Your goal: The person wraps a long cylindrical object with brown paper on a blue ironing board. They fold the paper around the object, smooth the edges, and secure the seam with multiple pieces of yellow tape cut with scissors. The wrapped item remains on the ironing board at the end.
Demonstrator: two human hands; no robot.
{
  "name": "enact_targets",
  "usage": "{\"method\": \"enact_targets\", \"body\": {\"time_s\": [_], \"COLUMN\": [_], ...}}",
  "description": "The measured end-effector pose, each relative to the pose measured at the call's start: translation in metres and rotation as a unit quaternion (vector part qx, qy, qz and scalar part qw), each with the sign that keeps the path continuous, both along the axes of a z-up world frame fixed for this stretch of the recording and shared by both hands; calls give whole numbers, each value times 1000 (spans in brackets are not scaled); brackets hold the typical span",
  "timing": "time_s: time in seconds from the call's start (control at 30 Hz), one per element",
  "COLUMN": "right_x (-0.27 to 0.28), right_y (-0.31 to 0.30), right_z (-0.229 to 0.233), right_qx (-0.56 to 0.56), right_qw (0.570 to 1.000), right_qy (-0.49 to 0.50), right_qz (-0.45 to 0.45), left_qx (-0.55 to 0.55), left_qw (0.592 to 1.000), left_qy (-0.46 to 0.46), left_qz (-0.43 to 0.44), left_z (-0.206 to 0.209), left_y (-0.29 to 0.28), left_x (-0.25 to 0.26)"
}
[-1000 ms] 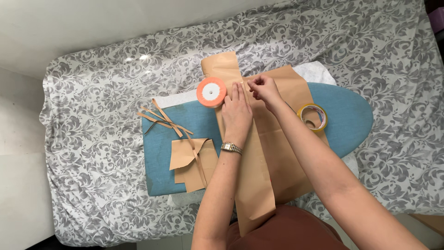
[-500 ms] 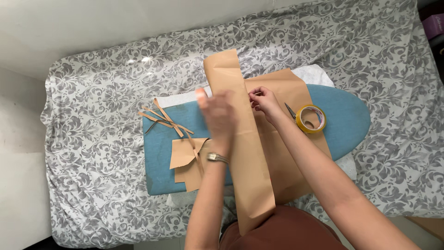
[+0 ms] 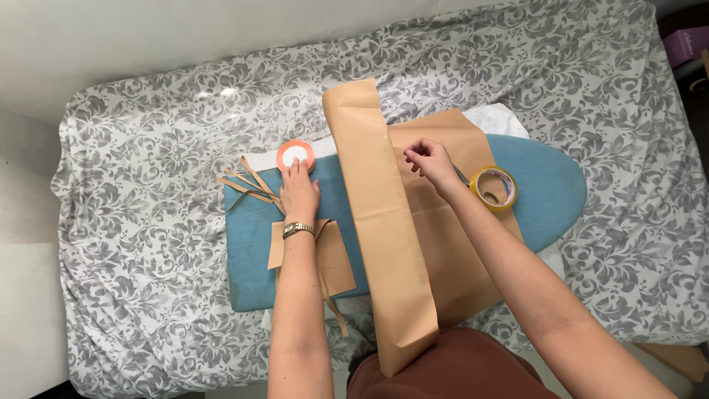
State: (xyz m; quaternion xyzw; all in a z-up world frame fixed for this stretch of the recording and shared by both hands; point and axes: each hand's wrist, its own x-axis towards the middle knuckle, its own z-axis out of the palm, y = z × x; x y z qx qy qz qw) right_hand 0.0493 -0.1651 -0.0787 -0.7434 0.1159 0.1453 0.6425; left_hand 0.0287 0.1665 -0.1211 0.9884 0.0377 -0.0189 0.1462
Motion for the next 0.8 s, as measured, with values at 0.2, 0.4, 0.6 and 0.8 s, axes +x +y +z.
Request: {"method": "enact_targets", "body": {"time_s": [0.2, 0.4, 0.6, 0.8], "right_x": [-6, -11, -17, -18], "right_y": [8, 12, 22, 33], "right_z": [1, 8, 20, 23], "right_qx": [4, 8, 27, -9], "right_qw": [1000, 1000, 998, 993], "right_qy": [-1, -4, -53, -113], "right_qz": [26, 23, 22, 25], "left_qx": [55, 25, -52, -39], "left_qw": [998, 998, 990, 994], "left_qy": [32, 19, 42, -1], "left_qz": [21, 52, 126, 104], "left_z": [28, 24, -4, -15], "left_y": [-12, -6, -10, 3], "left_x": [3, 23, 44, 43]}}
